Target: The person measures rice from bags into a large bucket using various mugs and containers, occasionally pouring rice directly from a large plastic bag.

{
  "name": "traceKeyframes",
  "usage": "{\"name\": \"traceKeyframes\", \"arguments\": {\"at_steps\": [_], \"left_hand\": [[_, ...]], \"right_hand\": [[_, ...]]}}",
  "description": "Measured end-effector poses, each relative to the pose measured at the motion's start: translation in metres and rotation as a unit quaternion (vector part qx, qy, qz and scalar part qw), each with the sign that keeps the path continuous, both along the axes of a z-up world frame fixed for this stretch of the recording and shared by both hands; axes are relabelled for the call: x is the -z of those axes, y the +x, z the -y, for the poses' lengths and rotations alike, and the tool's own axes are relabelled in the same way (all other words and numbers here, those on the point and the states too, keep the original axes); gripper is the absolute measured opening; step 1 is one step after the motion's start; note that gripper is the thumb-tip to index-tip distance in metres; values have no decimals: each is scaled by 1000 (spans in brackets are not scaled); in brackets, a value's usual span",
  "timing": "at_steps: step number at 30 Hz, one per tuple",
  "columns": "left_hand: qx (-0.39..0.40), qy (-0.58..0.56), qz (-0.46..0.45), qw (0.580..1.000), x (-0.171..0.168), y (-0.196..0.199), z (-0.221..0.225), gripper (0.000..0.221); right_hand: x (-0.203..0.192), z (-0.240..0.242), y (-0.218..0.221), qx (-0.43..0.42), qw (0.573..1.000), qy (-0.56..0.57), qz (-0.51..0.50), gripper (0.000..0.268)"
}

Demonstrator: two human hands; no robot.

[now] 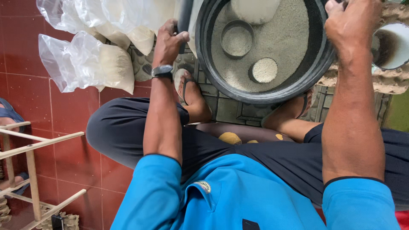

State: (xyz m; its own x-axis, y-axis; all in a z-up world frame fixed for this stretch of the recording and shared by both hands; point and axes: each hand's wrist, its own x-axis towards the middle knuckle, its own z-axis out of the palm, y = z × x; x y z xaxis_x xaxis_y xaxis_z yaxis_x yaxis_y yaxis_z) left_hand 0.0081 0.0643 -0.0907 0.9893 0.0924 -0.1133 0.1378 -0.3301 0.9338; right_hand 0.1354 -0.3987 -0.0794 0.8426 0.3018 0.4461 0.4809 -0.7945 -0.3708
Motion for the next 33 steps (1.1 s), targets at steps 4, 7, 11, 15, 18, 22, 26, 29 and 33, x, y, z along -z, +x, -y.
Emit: {"name": "traceKeyframes", "arguments": {"at_steps": [4,7,11,15,18,22,26,29,33], "left_hand": [[-197,124,-99,968,91,28,-17,12],[-232,187,-128,946,181,41,-30,16],[-248,238,-94,934,206,44,-32,18],[-260,230,-93,933,193,33,-27,17],[-264,241,-103,928,186,33,-27,23],[-278,276,-74,917,184,33,-24,44],[-335,272,-20,902,135,31,-7,40],[-381,276,60,880,93,37,13,19],[-295,215,57,929,17,28,67,24]], "right_hand": [[38,14,6,66,987,-137,-46,29],[73,10,-4,53,986,-105,-116,32],[89,-28,-41,9,920,-170,-353,53],[28,-94,-94,33,790,-242,-562,36],[51,-109,-109,57,828,-192,-524,116],[52,-116,-127,47,871,-164,-461,121],[77,-114,-134,12,929,-124,-348,103],[140,-105,-129,9,953,-161,-257,97],[118,-100,-119,16,943,-146,-298,99]]}}
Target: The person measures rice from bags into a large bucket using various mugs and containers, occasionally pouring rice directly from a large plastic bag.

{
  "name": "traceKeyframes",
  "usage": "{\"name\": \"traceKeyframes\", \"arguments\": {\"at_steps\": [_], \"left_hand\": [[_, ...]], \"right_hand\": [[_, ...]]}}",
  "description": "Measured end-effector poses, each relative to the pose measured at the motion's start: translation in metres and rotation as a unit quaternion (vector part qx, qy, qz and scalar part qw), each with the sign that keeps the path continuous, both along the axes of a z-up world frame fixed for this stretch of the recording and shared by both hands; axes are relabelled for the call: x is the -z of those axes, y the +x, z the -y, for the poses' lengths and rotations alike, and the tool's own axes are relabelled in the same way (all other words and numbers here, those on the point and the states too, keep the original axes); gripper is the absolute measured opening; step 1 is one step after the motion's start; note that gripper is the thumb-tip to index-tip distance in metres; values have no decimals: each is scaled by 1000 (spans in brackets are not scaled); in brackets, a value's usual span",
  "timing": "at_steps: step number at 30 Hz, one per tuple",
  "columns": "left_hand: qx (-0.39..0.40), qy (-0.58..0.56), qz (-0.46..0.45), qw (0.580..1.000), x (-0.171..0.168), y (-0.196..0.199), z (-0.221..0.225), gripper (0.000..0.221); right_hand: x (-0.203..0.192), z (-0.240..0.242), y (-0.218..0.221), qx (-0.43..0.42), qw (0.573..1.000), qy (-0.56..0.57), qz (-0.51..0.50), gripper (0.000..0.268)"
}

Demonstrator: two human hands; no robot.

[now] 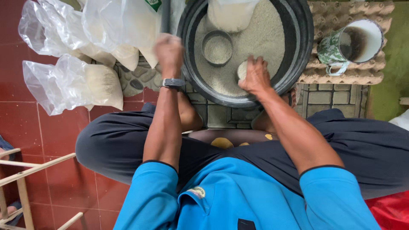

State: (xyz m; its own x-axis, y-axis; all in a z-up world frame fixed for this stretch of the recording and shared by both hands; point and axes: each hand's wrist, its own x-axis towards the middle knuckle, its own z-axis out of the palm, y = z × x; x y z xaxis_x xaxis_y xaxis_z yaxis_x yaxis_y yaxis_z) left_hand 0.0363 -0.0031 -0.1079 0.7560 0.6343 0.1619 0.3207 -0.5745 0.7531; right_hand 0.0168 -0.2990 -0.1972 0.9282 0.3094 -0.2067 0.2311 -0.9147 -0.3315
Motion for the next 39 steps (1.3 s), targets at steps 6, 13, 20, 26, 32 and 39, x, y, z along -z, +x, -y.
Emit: {"name": "traceKeyframes", "arguments": {"at_steps": [6,13,20,26,32,39], "left_hand": [[259,-370,-374,810,-54,-23,85,33],[177,-745,-169,621,0,-31,148,74],[108,-805,-8,583,-3,-19,165,35],[103,-763,-84,632,-23,-16,158,55],[51,-796,-57,601,2,-13,161,60],[55,-782,-92,614,-2,-21,164,61]], "right_hand": [[-71,11,22,-22,998,-33,42,109],[-174,12,1,-98,982,51,150,94],[-213,19,-8,-74,985,155,1,130],[-247,29,-17,172,804,467,-325,84],[-160,40,-17,170,710,619,-288,37],[-175,34,-11,229,689,600,-337,55]]}}
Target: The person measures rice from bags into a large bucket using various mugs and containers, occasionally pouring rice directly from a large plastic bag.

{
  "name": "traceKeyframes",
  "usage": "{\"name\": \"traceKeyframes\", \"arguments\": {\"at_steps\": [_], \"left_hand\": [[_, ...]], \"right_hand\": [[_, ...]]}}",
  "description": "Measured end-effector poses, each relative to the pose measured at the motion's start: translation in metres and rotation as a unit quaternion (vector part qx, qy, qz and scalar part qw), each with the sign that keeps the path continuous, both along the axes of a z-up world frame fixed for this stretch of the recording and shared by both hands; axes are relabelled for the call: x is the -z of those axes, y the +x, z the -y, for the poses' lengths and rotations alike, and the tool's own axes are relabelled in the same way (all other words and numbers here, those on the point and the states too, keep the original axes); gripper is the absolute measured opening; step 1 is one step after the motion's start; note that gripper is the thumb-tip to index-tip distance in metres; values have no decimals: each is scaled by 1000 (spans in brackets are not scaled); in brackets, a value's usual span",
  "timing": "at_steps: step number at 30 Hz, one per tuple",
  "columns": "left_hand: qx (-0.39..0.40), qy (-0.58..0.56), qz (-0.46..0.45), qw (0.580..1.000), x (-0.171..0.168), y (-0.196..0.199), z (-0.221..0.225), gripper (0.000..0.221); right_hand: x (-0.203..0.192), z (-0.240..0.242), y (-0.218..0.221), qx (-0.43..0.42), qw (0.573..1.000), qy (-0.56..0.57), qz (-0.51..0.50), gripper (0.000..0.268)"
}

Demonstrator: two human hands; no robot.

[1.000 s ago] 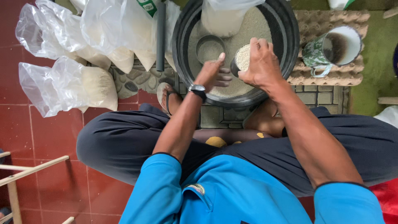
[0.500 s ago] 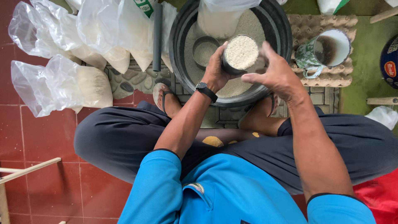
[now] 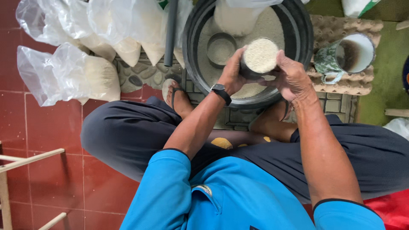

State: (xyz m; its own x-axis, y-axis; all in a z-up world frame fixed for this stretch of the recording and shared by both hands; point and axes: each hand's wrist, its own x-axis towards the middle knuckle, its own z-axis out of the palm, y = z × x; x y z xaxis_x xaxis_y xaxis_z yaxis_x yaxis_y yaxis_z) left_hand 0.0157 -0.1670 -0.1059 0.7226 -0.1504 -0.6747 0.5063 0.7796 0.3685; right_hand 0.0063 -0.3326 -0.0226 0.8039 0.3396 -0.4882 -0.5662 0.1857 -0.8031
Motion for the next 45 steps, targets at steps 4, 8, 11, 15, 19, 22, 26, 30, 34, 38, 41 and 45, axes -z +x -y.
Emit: {"name": "traceKeyframes", "arguments": {"at_steps": [4,8,11,15,19,22,26,30,34,38,41,45], "left_hand": [[13,13,3,1000,-12,-2,0,54],[133,63,13,989,-58,-5,-10,73],[211,149,55,965,-81,-4,-22,104],[152,339,62,926,-28,19,-51,96],[83,709,14,700,57,40,-102,46],[121,739,27,662,103,41,-117,49],[-29,262,267,927,310,68,-144,19],[171,684,158,691,169,51,-119,8],[154,657,114,729,241,57,-130,13],[146,728,144,654,259,64,-123,14],[176,556,63,810,127,41,-82,5],[218,514,58,828,150,38,-61,10]], "right_hand": [[9,-3,3,54,998,16,-5,35],[5,-2,4,45,998,-17,28,61],[5,1,9,52,995,-56,71,56],[11,3,12,62,994,-33,80,53],[3,7,17,88,991,-27,99,58],[0,10,19,111,990,-11,90,64],[-1,13,21,167,984,-11,62,49],[-6,20,21,165,984,-24,69,54],[-1,23,27,194,979,-5,66,50],[2,26,29,205,977,-6,64,45],[0,28,30,215,974,-18,67,48],[4,28,28,231,970,-16,71,45]]}}
